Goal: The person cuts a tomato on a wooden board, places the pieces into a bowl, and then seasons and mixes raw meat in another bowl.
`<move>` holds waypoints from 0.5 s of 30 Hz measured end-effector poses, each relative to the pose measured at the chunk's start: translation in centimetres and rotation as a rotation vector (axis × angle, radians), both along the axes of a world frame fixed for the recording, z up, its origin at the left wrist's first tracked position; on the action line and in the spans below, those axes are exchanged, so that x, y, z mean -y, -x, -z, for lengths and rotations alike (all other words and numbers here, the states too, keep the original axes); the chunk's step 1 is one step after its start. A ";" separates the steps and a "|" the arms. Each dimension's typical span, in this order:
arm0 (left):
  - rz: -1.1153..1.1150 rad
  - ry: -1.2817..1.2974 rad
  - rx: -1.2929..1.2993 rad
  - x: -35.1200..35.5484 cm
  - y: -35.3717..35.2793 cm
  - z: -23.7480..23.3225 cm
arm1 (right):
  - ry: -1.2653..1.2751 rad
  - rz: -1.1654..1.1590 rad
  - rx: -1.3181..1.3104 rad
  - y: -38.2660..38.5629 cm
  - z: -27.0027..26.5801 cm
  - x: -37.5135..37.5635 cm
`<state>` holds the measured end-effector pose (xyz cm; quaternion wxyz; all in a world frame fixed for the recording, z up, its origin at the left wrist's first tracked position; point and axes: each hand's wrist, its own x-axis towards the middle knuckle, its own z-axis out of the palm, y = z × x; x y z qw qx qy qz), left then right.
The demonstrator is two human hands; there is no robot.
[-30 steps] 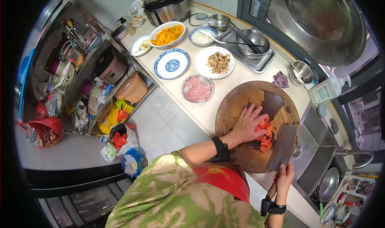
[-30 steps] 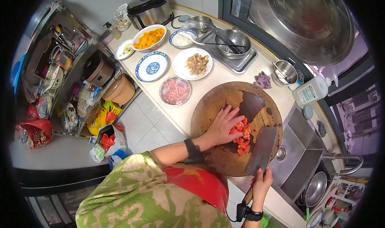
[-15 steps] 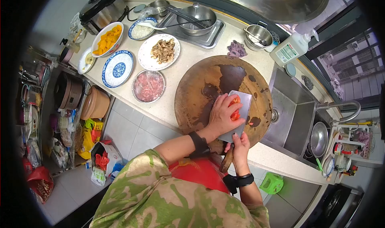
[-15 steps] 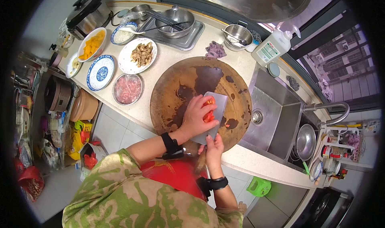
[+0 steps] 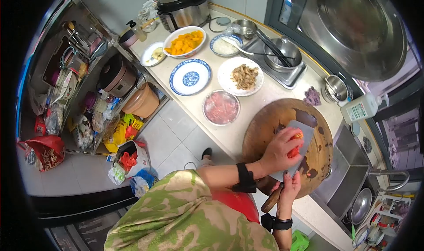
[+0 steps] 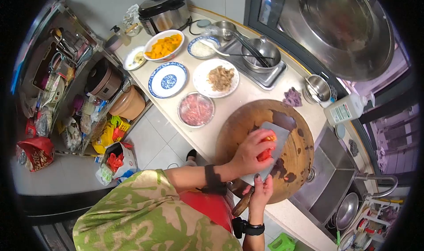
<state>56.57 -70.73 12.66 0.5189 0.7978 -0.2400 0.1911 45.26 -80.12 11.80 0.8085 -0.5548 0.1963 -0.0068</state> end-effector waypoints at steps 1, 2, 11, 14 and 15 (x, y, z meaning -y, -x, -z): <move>-0.038 -0.005 0.011 -2.1 -0.6 -0.5 | 0.009 -0.034 0.019 -0.9 -0.4 -1.3; -0.072 -0.010 0.021 -4.3 -1.3 -0.9 | 0.010 -0.089 0.025 -2.0 -0.8 -3.0; -0.339 -0.204 -0.007 -28.1 -11.9 0.0 | -0.096 -0.366 0.016 -15.9 0.9 -25.0; -0.334 -0.225 -0.052 -33.2 -14.5 2.2 | -0.108 -0.401 -0.043 -18.5 2.3 -29.9; -0.316 -0.195 -0.063 -34.3 -15.3 2.8 | -0.099 -0.375 -0.070 -19.1 2.4 -31.2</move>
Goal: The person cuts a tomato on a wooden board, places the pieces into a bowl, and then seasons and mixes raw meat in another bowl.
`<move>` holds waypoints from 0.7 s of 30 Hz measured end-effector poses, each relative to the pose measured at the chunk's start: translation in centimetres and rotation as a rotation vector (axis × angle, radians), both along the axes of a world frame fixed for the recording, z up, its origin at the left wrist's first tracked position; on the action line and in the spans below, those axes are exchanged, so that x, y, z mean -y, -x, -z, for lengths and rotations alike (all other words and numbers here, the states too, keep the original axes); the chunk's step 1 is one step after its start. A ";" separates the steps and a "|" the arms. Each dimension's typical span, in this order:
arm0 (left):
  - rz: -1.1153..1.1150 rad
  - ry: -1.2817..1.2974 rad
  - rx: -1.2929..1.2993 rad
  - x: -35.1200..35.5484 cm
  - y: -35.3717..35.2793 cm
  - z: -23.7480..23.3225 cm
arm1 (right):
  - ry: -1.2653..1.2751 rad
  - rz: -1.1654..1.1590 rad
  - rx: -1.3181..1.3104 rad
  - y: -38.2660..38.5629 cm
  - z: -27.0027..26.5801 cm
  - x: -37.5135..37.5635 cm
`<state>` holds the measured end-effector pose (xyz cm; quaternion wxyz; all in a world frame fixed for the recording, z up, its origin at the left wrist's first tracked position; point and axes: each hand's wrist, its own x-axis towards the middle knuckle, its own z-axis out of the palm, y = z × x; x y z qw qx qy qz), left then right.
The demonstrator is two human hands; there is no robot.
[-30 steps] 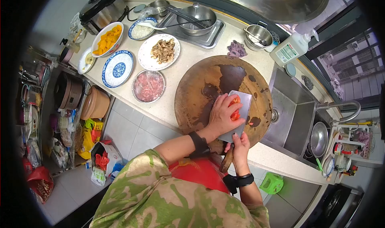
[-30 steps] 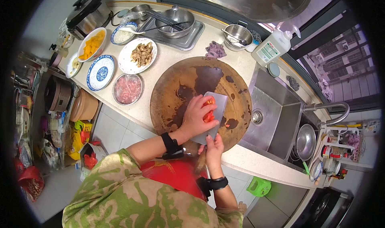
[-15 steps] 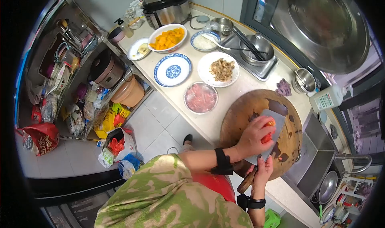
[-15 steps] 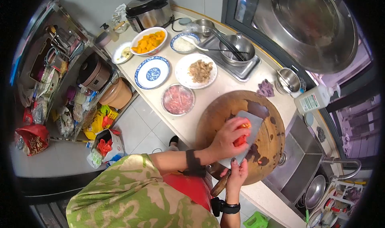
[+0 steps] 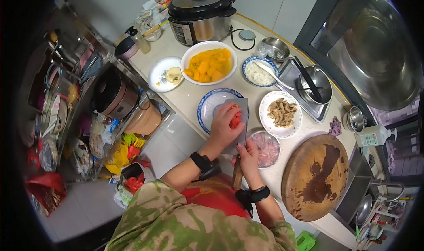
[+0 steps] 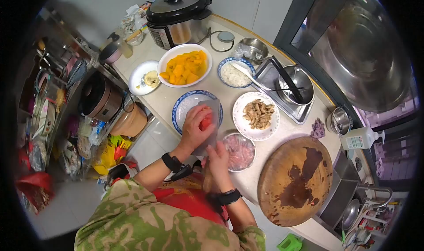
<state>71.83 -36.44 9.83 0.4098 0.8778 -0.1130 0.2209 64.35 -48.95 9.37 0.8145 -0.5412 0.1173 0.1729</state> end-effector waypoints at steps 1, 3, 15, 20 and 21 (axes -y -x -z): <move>0.004 0.012 -0.015 -0.9 -0.6 0.8 | 0.017 0.025 -0.025 -0.4 0.1 -1.1; 0.008 0.042 -0.041 -2.3 -1.8 2.1 | 0.048 0.061 -0.055 -1.2 0.0 -2.5; -0.049 -0.321 0.074 -3.1 -3.0 1.8 | 0.260 0.089 -0.028 -3.4 0.0 -4.1; -0.038 -0.311 0.038 -4.9 -4.4 3.9 | 0.227 0.086 -0.049 -2.6 -2.7 -2.0; -0.018 -0.302 0.014 -5.1 -4.6 4.4 | 0.250 0.102 -0.040 -1.9 -3.1 -1.2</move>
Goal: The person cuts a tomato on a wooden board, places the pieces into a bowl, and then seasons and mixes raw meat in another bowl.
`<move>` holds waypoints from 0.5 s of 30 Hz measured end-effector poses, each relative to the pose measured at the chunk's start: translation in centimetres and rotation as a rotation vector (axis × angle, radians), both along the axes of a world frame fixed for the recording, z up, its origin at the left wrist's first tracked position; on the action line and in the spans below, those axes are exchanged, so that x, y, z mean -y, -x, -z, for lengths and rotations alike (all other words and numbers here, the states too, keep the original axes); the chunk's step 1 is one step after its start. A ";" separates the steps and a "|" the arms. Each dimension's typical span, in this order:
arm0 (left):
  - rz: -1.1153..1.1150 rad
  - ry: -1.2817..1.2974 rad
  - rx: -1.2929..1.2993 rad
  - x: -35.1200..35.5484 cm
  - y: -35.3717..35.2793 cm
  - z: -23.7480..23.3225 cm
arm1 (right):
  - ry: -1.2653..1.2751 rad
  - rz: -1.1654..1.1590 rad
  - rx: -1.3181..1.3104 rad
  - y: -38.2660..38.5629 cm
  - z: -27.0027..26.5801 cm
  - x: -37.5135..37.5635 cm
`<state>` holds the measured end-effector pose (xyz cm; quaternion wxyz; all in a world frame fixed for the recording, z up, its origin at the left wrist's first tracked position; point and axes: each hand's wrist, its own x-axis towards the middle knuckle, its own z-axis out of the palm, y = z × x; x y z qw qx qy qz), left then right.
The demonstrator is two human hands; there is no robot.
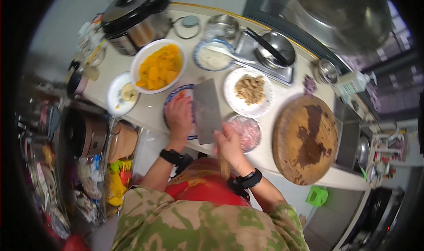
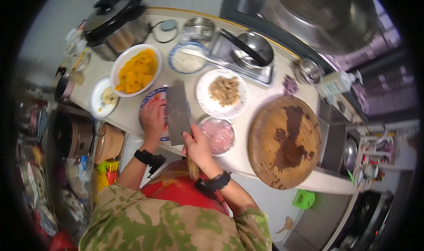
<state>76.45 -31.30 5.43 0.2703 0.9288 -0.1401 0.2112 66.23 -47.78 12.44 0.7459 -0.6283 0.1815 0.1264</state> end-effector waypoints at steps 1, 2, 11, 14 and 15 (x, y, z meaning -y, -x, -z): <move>0.009 -0.020 -0.006 -0.2 0.1 0.0 | -0.001 0.016 0.020 0.5 -0.5 0.9; 0.017 -0.040 -0.008 -0.2 0.3 -0.3 | -0.010 0.071 0.033 1.2 -0.6 1.9; 0.164 0.245 -0.053 5.8 5.3 -5.0 | 0.062 0.651 0.134 12.6 -1.0 15.4; 0.136 0.380 -0.392 8.5 8.4 -5.5 | 0.153 0.749 0.185 17.4 0.0 22.1; 0.110 0.417 -0.526 9.4 9.4 -5.5 | 0.161 0.778 0.165 18.7 0.2 24.1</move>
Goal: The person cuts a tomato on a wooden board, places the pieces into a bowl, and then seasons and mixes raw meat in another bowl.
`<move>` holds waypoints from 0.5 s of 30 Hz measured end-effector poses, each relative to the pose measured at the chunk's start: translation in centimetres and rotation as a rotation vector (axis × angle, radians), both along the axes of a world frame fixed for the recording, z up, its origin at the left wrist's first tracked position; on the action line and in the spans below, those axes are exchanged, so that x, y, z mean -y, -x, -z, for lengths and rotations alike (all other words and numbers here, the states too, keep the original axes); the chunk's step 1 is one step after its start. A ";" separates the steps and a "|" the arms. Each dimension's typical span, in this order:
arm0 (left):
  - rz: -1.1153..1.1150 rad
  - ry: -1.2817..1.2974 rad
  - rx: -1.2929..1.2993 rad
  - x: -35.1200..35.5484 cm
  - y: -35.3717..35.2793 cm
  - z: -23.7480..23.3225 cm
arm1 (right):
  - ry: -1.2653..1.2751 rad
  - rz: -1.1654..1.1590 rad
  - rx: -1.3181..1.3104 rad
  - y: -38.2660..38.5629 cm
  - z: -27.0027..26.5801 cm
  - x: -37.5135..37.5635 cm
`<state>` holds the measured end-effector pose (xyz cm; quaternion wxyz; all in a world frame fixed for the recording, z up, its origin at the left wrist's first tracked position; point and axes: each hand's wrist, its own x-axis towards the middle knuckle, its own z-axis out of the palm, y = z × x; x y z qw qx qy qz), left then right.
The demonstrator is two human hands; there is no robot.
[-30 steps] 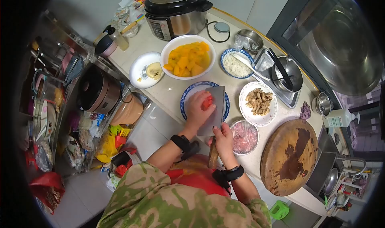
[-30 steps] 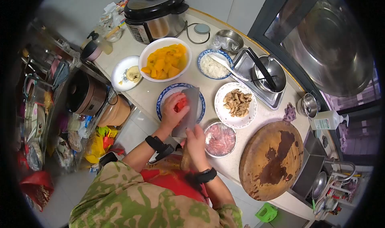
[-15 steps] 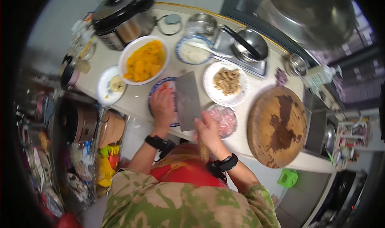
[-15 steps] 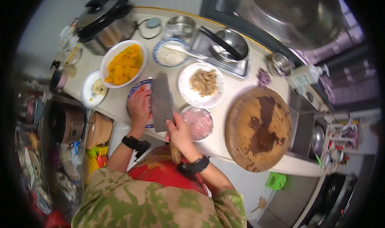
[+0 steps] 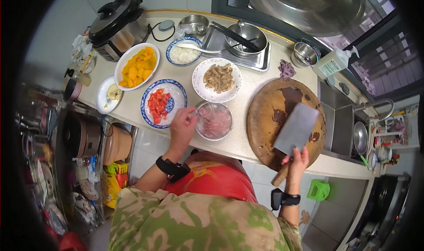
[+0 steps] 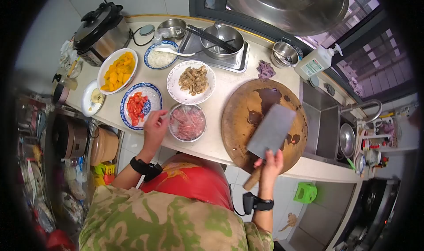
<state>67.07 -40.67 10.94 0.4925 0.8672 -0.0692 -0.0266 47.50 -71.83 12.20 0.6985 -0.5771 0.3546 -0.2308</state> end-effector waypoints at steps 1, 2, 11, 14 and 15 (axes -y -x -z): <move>-0.032 -0.034 0.028 0.7 0.8 0.6 | -0.006 0.034 -0.021 1.3 0.4 1.8; -0.062 -0.071 0.054 1.4 1.6 1.6 | -0.007 0.041 -0.024 2.4 0.8 3.5; -0.539 0.303 -0.316 2.0 2.5 8.0 | 0.120 -0.132 -0.315 3.9 5.9 13.7; -0.509 0.544 -0.658 1.1 2.3 5.7 | 0.764 -0.280 -0.623 4.6 5.3 14.7; -0.522 0.594 -0.667 1.0 2.3 5.4 | 0.781 -0.296 -0.723 4.6 4.8 14.8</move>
